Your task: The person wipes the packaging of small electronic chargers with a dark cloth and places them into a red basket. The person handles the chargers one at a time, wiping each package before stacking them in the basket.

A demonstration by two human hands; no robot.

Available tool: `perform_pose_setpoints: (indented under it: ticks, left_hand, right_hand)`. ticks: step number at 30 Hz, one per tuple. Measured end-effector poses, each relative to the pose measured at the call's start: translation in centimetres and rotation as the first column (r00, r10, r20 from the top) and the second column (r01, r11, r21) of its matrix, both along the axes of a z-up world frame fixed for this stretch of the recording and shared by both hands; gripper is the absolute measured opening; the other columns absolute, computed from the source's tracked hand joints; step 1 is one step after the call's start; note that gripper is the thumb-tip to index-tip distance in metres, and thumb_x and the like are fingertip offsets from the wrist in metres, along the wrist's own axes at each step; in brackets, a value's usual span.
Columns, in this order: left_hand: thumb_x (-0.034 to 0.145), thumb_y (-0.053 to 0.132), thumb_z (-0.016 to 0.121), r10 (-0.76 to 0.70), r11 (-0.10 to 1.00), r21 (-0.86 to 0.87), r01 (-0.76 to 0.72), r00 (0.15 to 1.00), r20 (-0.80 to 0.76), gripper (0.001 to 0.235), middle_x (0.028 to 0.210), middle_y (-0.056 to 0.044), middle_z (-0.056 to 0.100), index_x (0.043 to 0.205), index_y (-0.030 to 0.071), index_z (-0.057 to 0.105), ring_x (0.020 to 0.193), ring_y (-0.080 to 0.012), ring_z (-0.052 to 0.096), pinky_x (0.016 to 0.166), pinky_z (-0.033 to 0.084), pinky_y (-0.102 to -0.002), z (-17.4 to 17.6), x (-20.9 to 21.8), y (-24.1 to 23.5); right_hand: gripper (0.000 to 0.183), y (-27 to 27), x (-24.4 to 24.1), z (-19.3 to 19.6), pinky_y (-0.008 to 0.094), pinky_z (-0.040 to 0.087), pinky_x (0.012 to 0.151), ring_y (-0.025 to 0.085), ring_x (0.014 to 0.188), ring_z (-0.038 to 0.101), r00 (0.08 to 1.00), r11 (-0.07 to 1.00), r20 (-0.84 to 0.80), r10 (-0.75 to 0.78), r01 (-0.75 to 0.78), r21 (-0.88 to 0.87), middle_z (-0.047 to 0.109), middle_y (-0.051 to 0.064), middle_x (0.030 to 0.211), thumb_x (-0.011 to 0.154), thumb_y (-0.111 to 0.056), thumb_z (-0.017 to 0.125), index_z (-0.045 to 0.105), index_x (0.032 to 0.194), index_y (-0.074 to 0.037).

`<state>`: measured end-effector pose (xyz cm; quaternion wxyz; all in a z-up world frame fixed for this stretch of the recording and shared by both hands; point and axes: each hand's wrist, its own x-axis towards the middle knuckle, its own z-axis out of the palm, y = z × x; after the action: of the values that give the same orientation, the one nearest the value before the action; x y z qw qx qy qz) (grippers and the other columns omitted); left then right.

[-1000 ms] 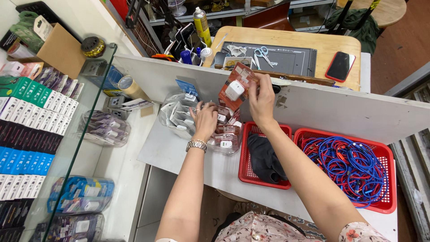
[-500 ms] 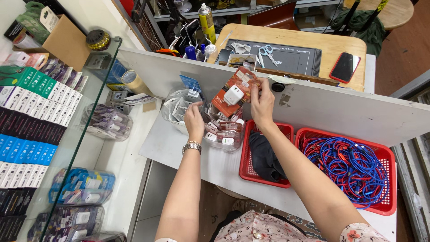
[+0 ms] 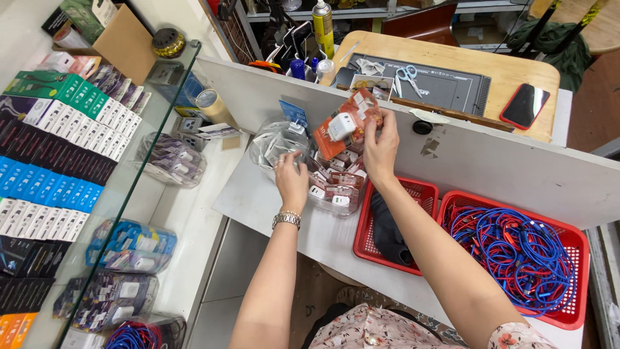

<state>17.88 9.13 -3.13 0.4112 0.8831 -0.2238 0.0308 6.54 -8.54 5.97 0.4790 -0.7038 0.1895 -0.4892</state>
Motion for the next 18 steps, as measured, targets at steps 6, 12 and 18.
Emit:
perform_pose_setpoints:
  ticks: [6, 12, 18]
  left_hand:
    - [0.091, 0.027, 0.065, -0.16, 0.97, 0.195, 0.145, 0.985, 0.066, 0.052, 0.151, -0.007, 0.052, 0.14, 0.011, 0.059, 0.136, -0.0386, 0.042, 0.116, 0.03, -0.05, -1.4, -1.4, -2.0]
    - [0.088, 0.028, 0.066, -0.192, 0.965, 0.17, 0.2, 0.979, -0.063, 0.052, 0.154, -0.002, 0.047, 0.139, 0.018, 0.06, 0.139, -0.035, 0.041, 0.115, 0.03, -0.051, -2.3, -0.9, -1.5]
    - [0.09, 0.018, 0.058, -0.199, 0.964, -0.206, 0.166, 0.968, -0.155, 0.05, 0.138, -0.011, 0.063, 0.14, 0.012, 0.059, 0.119, -0.0286, 0.063, 0.1, 0.049, -0.039, -3.4, -0.2, 0.1]
  right_hand:
    - [0.028, -1.2, 0.0, 0.3, 0.026, 0.063, 0.061, 0.013, 0.088, 0.07, 1.0, 0.996, 0.019, 0.003, -0.005, 0.094, 0.063, 0.011, 0.113, 0.108, -0.01, 0.051, 0.05, 0.134, 0.001]
    - [0.031, -1.1, -0.2, 1.4, 0.026, 0.065, 0.065, 0.013, 0.097, 0.071, 0.995, 0.995, 0.097, 0.03, -0.039, 0.09, 0.065, 0.011, 0.116, 0.108, -0.009, 0.052, 0.047, 0.137, 0.002]
    - [0.026, -0.3, -0.3, 2.4, 0.026, 0.059, 0.061, 0.012, 0.085, 0.069, 0.996, 0.986, -0.002, 0.091, -0.09, 0.137, 0.067, 0.011, 0.106, 0.107, -0.012, 0.053, 0.056, 0.13, 0.0]
